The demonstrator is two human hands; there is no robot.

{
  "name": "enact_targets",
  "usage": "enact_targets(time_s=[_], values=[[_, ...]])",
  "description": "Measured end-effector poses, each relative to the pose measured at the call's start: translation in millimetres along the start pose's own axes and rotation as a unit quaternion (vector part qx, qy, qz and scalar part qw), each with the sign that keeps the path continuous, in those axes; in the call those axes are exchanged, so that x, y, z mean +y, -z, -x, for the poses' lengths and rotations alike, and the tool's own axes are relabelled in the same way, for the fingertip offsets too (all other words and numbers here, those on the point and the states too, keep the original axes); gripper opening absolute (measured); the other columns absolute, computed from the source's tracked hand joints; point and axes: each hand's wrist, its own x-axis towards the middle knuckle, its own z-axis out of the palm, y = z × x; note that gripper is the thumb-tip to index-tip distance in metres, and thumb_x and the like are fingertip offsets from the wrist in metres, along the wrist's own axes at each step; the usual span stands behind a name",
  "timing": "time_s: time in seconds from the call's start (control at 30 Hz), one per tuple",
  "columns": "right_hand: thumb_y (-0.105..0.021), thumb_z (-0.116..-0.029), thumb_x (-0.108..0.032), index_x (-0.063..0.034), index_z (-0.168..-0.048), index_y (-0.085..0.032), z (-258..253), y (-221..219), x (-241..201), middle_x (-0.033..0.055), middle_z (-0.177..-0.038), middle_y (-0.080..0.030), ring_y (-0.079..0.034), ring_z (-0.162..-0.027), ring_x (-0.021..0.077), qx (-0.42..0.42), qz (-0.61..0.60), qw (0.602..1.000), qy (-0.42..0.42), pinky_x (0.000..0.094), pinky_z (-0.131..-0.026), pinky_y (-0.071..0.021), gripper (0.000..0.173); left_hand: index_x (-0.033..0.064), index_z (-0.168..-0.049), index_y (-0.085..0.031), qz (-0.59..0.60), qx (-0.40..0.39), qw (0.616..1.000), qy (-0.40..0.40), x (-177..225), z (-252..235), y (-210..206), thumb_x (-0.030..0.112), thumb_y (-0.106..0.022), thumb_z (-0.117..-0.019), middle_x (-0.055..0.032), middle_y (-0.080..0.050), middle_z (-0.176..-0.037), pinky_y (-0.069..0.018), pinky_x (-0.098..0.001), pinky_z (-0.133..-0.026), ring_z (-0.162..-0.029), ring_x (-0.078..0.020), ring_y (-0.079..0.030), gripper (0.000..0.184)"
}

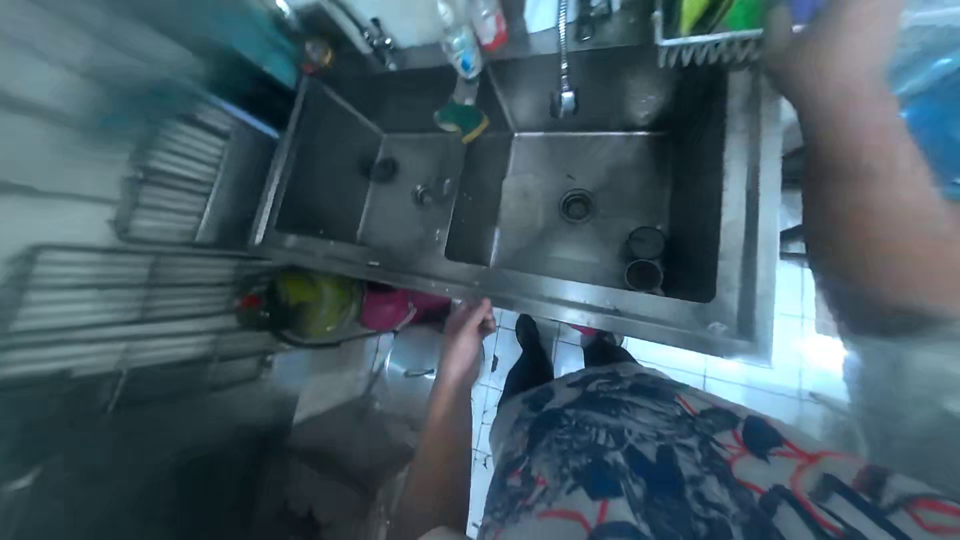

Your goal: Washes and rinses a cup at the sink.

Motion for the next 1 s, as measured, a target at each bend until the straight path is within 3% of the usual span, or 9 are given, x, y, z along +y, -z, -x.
enact_targets(time_s=[0.07, 0.2, 0.27, 0.3, 0.37, 0.43, 0.57, 0.73, 1.0], values=[[-0.06, -0.1021, -0.028, 0.012, -0.114, -0.062, 64.0, 2.8, -30.1, 0.0339, -0.105, -0.065, -0.066, -0.095, 0.0466, -0.046, -0.062, 0.997, 0.032, 0.065, -0.086, -0.0499, 0.042, 0.0056, -0.087, -0.058, -0.094, -0.01, 0.994, -0.058, 10.6, -6.0, -10.8, 0.01, -0.062, -0.1002, 0.0037, -0.055, -0.07, -0.0523, -0.0244, -0.068, -0.064, -0.0051, -0.055, 0.015], [-0.059, -0.0962, -0.008, -0.0007, -0.065, -0.039, 155.6, -63.1, -54.3, 0.0003, -0.06, -0.036, -0.034, -0.054, 0.0078, -0.087, -0.2, 0.974, 0.055, 0.0291, -0.054, -0.033, 0.038, 0.0026, -0.071, -0.049, -0.258, -0.053, 0.944, -0.199, 38.5, -38.8, -43.2, 0.01, -0.065, -0.0964, -0.0004, -0.04, -0.064, -0.0378, -0.027, -0.057, -0.059, -0.0092, -0.04, 0.032], [-0.064, -0.0897, -0.004, 0.0023, -0.072, -0.05, 172.8, -97.5, -54.9, 0.009, -0.063, -0.049, -0.048, -0.055, 0.0172, -0.124, -0.173, 0.975, 0.056, 0.0351, -0.054, -0.042, 0.023, -0.0042, -0.078, -0.059, -0.333, -0.073, 0.892, -0.297, 42.3, -69.4, -58.7, 0.004, -0.063, -0.0936, -0.0102, -0.054, -0.072, -0.0462, -0.0353, -0.065, -0.068, -0.0186, -0.053, 0.018], [-0.071, -0.0885, -0.001, 0.0121, -0.104, -0.063, 174.9, -108.4, -51.5, 0.0287, -0.088, -0.065, -0.065, -0.078, 0.0393, -0.203, -0.133, 0.969, 0.037, 0.0558, -0.072, -0.0537, 0.021, -0.0059, -0.098, -0.067, -0.401, -0.08, 0.858, -0.312, 43.8, -80.2, -62.6, 0.003, -0.065, -0.0917, -0.0182, -0.066, -0.094, -0.0525, -0.0462, -0.079, -0.088, -0.0289, -0.065, 0.011], [-0.087, -0.0801, -0.005, -0.0064, -0.164, -0.021, 174.7, -133.1, -37.0, 0.0385, -0.151, -0.04, -0.046, -0.134, 0.0576, -0.379, -0.02, 0.925, -0.02, 0.0726, -0.107, -0.0406, 0.107, 0.0053, -0.161, -0.03, -0.533, -0.124, 0.797, -0.256, 47.1, -82.9, -59.7, 0.009, -0.073, -0.0898, -0.0201, -0.033, -0.164, -0.0389, -0.0625, -0.11, -0.143, -0.0417, -0.043, 0.083], [-0.092, -0.0773, -0.013, -0.0058, -0.165, -0.018, 182.6, -134.7, -37.7, 0.0352, -0.16, -0.029, -0.033, -0.145, 0.0566, -0.37, 0.027, 0.929, -0.021, 0.0731, -0.114, -0.0328, 0.115, 0.0095, -0.166, -0.009, -0.538, -0.128, 0.792, -0.259, 43.6, -70.9, -37.7, 0.023, -0.076, -0.0914, -0.0201, -0.018, -0.17, -0.032, -0.0642, -0.116, -0.15, -0.0409, -0.032, 0.1], [-0.082, -0.0876, -0.012, -0.001, -0.152, -0.045, 221.2, -112.0, -33.9, 0.0314, -0.15, -0.047, -0.048, -0.137, 0.0497, -0.27, -0.052, 0.961, -0.03, 0.0685, -0.111, -0.0405, 0.075, 0.0082, -0.157, -0.04, -0.421, -0.152, 0.835, -0.321, -13.5, -40.2, 70.9, 0.024, -0.069, -0.0978, -0.0174, -0.053, -0.15, -0.0441, -0.0536, -0.113, -0.136, -0.0318, -0.053, 0.067], [-0.073, -0.0967, -0.016, 0.0037, -0.146, -0.05, 224.9, -114.5, -32.5, 0.0308, -0.138, -0.059, -0.059, -0.127, 0.0447, -0.277, -0.111, 0.947, -0.12, 0.0623, -0.108, -0.0458, 0.058, -0.0024, -0.143, -0.053, -0.403, -0.176, 0.894, -0.088, -102.2, -48.6, 207.4, 0.021, -0.063, -0.1019, -0.0242, -0.063, -0.133, -0.0503, -0.0462, -0.107, -0.122, -0.0323, -0.064, 0.048], [-0.054, -0.1076, -0.019, 0.0039, -0.14, -0.055, 69.0, -132.0, -100.6, 0.0251, -0.136, -0.061, -0.063, -0.122, 0.0339, -0.192, -0.216, 0.95, -0.119, 0.0503, -0.105, -0.0496, 0.039, -0.0065, -0.132, -0.063, -0.544, -0.121, 0.821, 0.123, -332.9, -15.3, 340.6, 0.032, -0.054, -0.1071, -0.0301, -0.063, -0.132, -0.0423, -0.058, -0.111, -0.128, -0.0454, -0.058, 0.047]])
